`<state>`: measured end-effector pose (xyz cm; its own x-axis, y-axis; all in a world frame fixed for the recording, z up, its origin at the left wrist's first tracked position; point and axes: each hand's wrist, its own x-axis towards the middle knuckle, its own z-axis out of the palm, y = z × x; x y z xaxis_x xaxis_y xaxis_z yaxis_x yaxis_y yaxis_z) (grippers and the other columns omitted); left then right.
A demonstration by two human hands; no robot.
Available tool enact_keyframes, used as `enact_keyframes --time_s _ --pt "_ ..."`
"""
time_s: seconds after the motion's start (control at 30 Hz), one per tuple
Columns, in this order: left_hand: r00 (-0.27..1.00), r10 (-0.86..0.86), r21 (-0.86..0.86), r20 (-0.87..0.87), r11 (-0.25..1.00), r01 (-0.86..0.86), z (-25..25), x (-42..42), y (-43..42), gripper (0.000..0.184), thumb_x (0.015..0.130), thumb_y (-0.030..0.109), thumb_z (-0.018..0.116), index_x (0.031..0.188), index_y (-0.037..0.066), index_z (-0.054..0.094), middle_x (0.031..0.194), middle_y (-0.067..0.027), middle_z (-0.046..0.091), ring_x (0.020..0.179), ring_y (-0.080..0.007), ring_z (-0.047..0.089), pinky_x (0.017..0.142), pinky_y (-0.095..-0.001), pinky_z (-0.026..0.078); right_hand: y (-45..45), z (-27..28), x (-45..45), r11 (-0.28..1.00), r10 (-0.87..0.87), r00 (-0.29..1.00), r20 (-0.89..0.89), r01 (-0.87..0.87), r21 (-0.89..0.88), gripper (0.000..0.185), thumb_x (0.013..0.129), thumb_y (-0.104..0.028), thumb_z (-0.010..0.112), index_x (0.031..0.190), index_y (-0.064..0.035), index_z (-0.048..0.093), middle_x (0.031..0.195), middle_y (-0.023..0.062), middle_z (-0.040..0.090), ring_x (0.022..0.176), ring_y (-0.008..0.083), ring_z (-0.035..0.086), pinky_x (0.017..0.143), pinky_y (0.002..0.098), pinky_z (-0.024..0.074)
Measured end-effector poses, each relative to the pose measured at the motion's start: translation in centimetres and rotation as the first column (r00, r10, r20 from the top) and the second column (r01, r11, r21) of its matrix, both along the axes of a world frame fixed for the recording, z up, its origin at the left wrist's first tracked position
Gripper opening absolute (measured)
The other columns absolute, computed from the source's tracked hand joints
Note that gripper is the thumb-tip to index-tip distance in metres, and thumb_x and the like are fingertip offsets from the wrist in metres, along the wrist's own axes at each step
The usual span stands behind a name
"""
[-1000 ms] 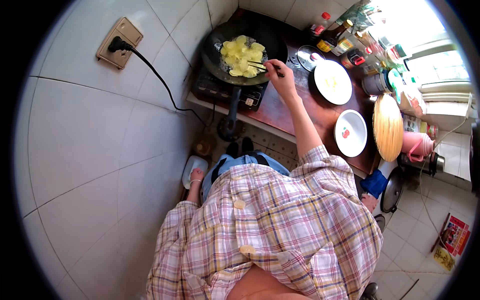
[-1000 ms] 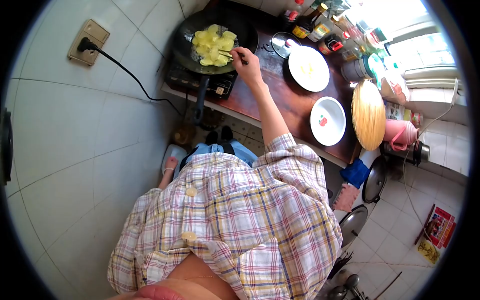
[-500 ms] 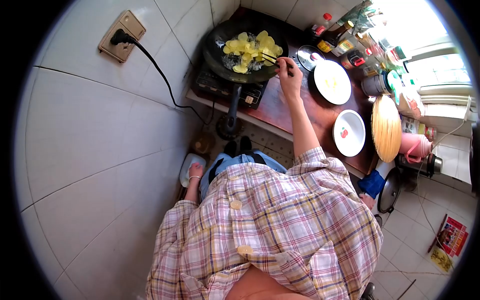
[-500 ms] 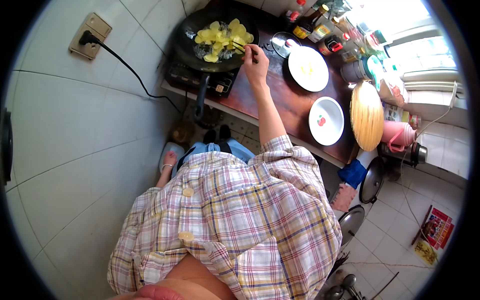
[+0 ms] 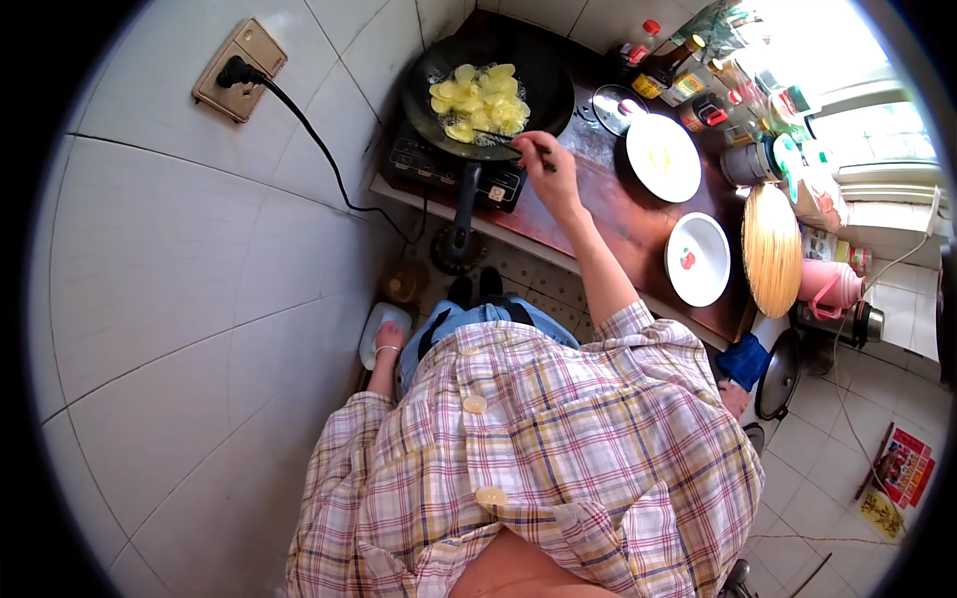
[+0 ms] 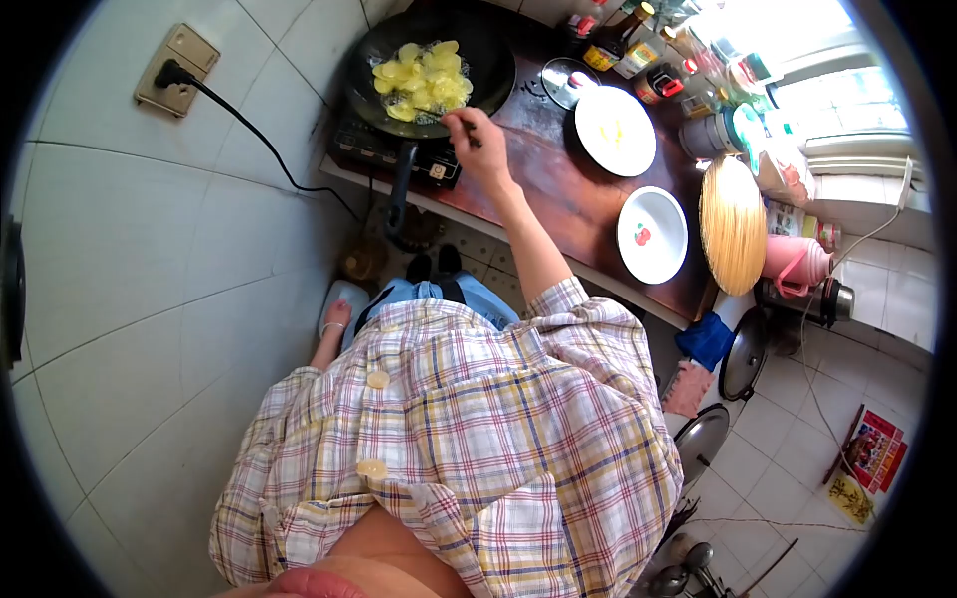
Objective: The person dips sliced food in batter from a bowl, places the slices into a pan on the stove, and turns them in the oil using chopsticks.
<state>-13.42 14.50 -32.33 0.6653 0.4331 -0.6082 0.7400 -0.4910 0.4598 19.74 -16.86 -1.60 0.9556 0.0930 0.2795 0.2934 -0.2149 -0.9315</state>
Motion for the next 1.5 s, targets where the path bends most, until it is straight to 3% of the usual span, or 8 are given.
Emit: enact_keyframes --time_s 0.23,0.3,0.4,0.7,0.93,1.3,1.4,1.5 --pt "0.989 -0.032 0.033 0.145 0.999 0.027 -4.0 -0.1 0.3 0.036 0.078 0.020 0.057 0.109 0.002 0.057 0.088 -0.0123 0.065 0.072 -0.0243 0.064 0.055 -0.0321 0.054 -2.0 -0.3 2.8 0.971 -0.129 0.989 -0.072 0.141 0.194 0.017 0.092 -0.015 0.051 0.097 -0.0012 0.061 0.085 0.0041 0.062 0.066 0.0075 0.058 0.057 0.0193 0.0440" --pt "0.999 0.050 -0.091 0.009 0.995 -0.050 -2.7 0.0 0.3 0.039 0.074 0.030 0.062 0.104 0.004 0.061 0.103 -0.0185 0.063 0.099 -0.0327 0.059 0.087 -0.0391 0.046 -1.7 0.0 3.0 0.977 -0.123 0.988 -0.094 0.137 0.165 0.018 0.092 -0.015 0.052 0.098 -0.0008 0.060 0.085 0.0043 0.061 0.065 0.0089 0.059 0.056 0.0202 0.0455" --pt "0.983 -0.163 0.012 -0.090 0.986 0.164 -1.1 0.0 0.6 0.039 0.074 0.031 0.063 0.103 0.005 0.061 0.102 -0.0191 0.063 0.098 -0.0327 0.059 0.086 -0.0394 0.047 -0.3 -1.7 3.3 0.952 -0.178 0.976 -0.122 0.203 0.228 0.014 0.090 -0.012 0.054 0.095 -0.0004 0.059 0.076 0.0041 0.059 0.060 0.0106 0.061 0.053 0.0219 0.0474" --pt "0.997 -0.069 0.088 -0.023 0.994 0.070 0.1 -0.3 -0.1 0.038 0.074 0.031 0.063 0.102 0.006 0.060 0.100 -0.0193 0.063 0.095 -0.0339 0.060 0.084 -0.0397 0.047 -1.8 -1.2 5.3 0.901 -0.381 0.925 -0.001 0.371 0.225 0.019 0.093 -0.014 0.050 0.087 0.0024 0.059 0.074 0.0064 0.061 0.060 0.0124 0.062 0.055 0.0226 0.0490" --pt "0.990 -0.069 -0.030 -0.119 0.997 0.066 -0.2 0.5 -0.6 0.038 0.073 0.031 0.063 0.102 0.006 0.059 0.100 -0.0192 0.063 0.096 -0.0340 0.060 0.084 -0.0402 0.048 -1.8 1.4 5.5 0.726 -0.246 0.953 -0.177 0.303 0.618 0.024 0.094 -0.018 0.048 0.089 0.0036 0.057 0.077 0.0117 0.061 0.062 0.0188 0.064 0.058 0.0254 0.0527" --pt "0.993 0.121 -0.107 -0.010 0.987 -0.121 -3.1 0.2 0.2 0.040 0.074 0.031 0.061 0.105 0.006 0.060 0.104 -0.0202 0.062 0.099 -0.0344 0.059 0.088 -0.0392 0.046 3.2 -0.1 3.6 0.897 0.159 0.935 -0.318 -0.003 0.441 0.021 0.093 -0.017 0.051 0.095 0.0028 0.060 0.082 0.0091 0.061 0.063 0.0144 0.062 0.057 0.0229 0.0495" --pt "0.988 0.152 -0.147 0.001 0.978 -0.150 -2.9 0.2 0.1 0.041 0.074 0.032 0.061 0.106 0.006 0.059 0.104 -0.0203 0.062 0.099 -0.0343 0.059 0.088 -0.0396 0.046 1.3 -0.1 3.8 0.887 0.071 0.957 -0.282 0.069 0.456 0.021 0.092 -0.017 0.051 0.096 0.0020 0.060 0.085 0.0089 0.062 0.065 0.0144 0.062 0.056 0.0220 0.0483" --pt "0.986 -0.105 -0.023 -0.128 0.994 0.103 -2.2 0.1 0.3 0.040 0.074 0.032 0.061 0.105 0.006 0.060 0.103 -0.0197 0.062 0.098 -0.0340 0.059 0.087 -0.0399 0.046 1.6 -0.7 3.9 0.886 0.070 0.967 -0.247 0.053 0.460 0.021 0.092 -0.016 0.051 0.095 0.0019 0.060 0.083 0.0084 0.062 0.066 0.0133 0.062 0.057 0.0219 0.0484"
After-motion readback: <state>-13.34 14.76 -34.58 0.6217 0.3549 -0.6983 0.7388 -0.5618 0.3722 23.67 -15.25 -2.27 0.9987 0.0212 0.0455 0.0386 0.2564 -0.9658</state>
